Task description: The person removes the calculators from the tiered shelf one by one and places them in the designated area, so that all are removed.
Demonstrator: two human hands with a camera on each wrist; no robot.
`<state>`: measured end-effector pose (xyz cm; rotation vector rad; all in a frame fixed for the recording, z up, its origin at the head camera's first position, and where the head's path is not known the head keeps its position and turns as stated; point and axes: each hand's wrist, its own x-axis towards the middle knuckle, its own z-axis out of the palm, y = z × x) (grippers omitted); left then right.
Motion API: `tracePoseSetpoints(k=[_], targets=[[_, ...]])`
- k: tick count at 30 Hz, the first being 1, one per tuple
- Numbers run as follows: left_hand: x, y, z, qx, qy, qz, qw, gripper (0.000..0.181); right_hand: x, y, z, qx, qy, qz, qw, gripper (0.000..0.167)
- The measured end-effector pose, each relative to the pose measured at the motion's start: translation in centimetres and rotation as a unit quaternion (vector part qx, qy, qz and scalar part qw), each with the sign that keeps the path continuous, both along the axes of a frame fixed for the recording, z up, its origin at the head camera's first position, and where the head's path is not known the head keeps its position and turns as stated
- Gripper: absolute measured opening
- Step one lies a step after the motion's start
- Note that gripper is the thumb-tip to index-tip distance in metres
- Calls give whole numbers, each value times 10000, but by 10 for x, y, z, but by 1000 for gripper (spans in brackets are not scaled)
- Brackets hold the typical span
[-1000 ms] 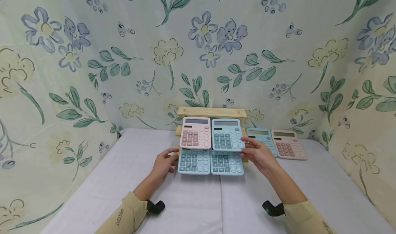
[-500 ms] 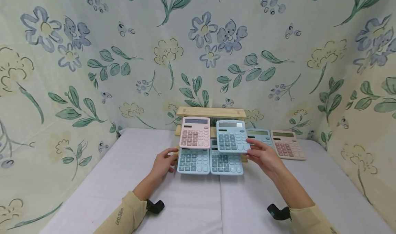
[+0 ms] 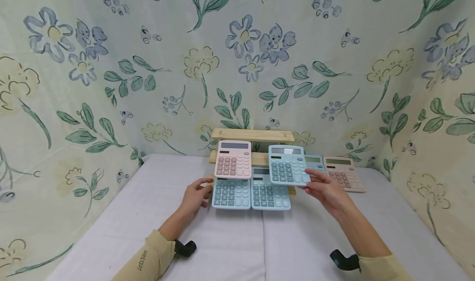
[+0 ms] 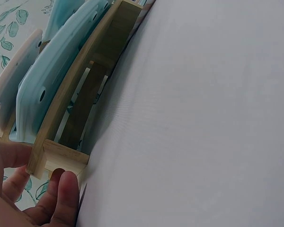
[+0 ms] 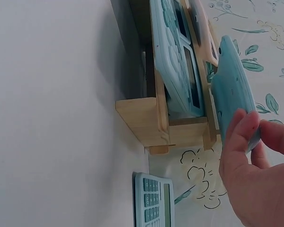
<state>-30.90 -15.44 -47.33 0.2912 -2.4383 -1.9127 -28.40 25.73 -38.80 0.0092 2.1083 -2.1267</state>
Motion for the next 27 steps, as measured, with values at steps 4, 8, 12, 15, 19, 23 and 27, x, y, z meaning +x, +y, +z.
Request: tracePoseSetpoints(k=[4,8,12,15,19,23,27], targets=[[0,-1,0,15,-4,-11,10000,33,5,7,1,47,1,-28,10000,59],[-1,-2,-1,-12,-19,2,10000,33,9,15,2,10,-20,-35,10000,58],[-1,-1,-1,-38,-28,6,10000,33,13,23,1,-30,30,-11,10000,59],[-1,-1,-1,-36,-31,-11,10000,33,15,30,1,-63,85,31,9999,60],[0,-1,0,-25,-25,-11,10000,33,19,37,2,-163,96,78,9998,61],[-1,-1,0,-9,-21,-12,10000,33,22,44,2,-164,93,94,9998,60],[-1,-1,0,5,-46,-22,10000,33,25,53,2,-122,169,138,9997,59]])
